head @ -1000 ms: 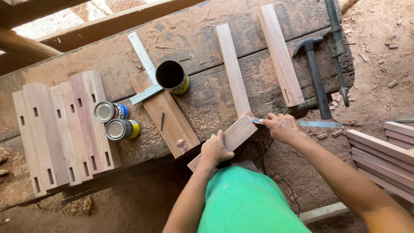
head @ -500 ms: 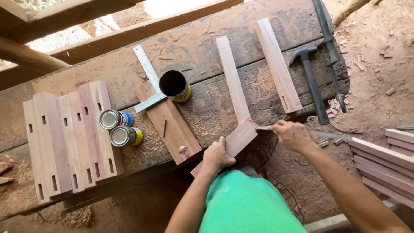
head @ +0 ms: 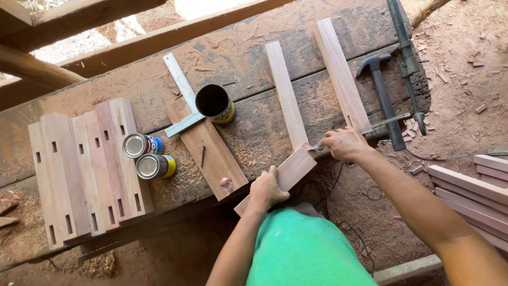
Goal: The person applies glue to the ends of wooden planks and joins them to form a rectangular frame. They then use a hammer and a metal bar to press the joints together. The person works at a wooden workbench in a workshop setting.
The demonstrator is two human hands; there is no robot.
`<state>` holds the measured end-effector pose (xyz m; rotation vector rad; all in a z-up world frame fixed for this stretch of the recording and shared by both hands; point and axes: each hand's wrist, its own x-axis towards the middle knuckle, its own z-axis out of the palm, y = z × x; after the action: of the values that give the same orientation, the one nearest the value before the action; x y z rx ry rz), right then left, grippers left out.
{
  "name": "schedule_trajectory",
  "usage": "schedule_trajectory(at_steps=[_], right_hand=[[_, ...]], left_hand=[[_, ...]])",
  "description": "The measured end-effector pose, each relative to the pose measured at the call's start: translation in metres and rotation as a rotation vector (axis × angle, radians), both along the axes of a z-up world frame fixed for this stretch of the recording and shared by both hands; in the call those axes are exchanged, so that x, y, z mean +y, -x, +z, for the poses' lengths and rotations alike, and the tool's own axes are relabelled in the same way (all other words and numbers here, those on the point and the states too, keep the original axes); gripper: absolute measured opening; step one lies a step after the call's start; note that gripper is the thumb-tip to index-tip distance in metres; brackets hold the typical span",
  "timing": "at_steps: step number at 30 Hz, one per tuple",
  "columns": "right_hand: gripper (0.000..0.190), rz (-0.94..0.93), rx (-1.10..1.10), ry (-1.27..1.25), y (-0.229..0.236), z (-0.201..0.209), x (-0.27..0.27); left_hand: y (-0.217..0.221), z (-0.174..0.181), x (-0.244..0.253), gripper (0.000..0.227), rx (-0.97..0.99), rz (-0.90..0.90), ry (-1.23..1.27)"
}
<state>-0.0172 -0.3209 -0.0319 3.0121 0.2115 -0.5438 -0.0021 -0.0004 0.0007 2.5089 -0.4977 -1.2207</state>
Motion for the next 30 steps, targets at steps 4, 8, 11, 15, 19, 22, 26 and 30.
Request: schedule_trajectory(at_steps=[4, 8, 11, 15, 19, 22, 26, 30], right_hand=[[0.033, -0.004, 0.067, -0.008, 0.013, 0.011, -0.004], [0.031, -0.023, 0.085, 0.02, 0.036, 0.006, -0.011], [0.032, -0.221, 0.142, -0.186, 0.059, 0.035, -0.019], [0.028, -0.772, -0.018, -0.893, 0.094, 0.101, 0.007], [0.03, -0.864, -0.167, -1.119, 0.112, 0.129, 0.039], [0.032, -0.624, -0.339, -1.039, 0.117, 0.136, 0.049], [0.033, -0.338, -0.467, -0.9, 0.098, 0.163, 0.066], [0.033, -0.307, -0.422, -1.005, 0.08, 0.187, 0.084]], left_hand=[[-0.004, 0.001, -0.001, 0.078, -0.017, -0.016, -0.021], [-0.004, 0.005, 0.0, 0.078, -0.004, -0.027, -0.019], [-0.002, -0.003, 0.001, 0.08, 0.028, -0.026, -0.015], [0.001, 0.001, 0.007, 0.084, 0.015, -0.013, 0.033], [0.013, 0.053, 0.021, 0.093, -0.029, 0.182, 0.238], [0.025, 0.064, 0.037, 0.092, -0.169, 0.255, 0.49], [0.028, 0.089, 0.051, 0.078, -0.166, 0.276, 0.701], [0.029, 0.101, 0.066, 0.079, -0.153, 0.273, 0.718]])
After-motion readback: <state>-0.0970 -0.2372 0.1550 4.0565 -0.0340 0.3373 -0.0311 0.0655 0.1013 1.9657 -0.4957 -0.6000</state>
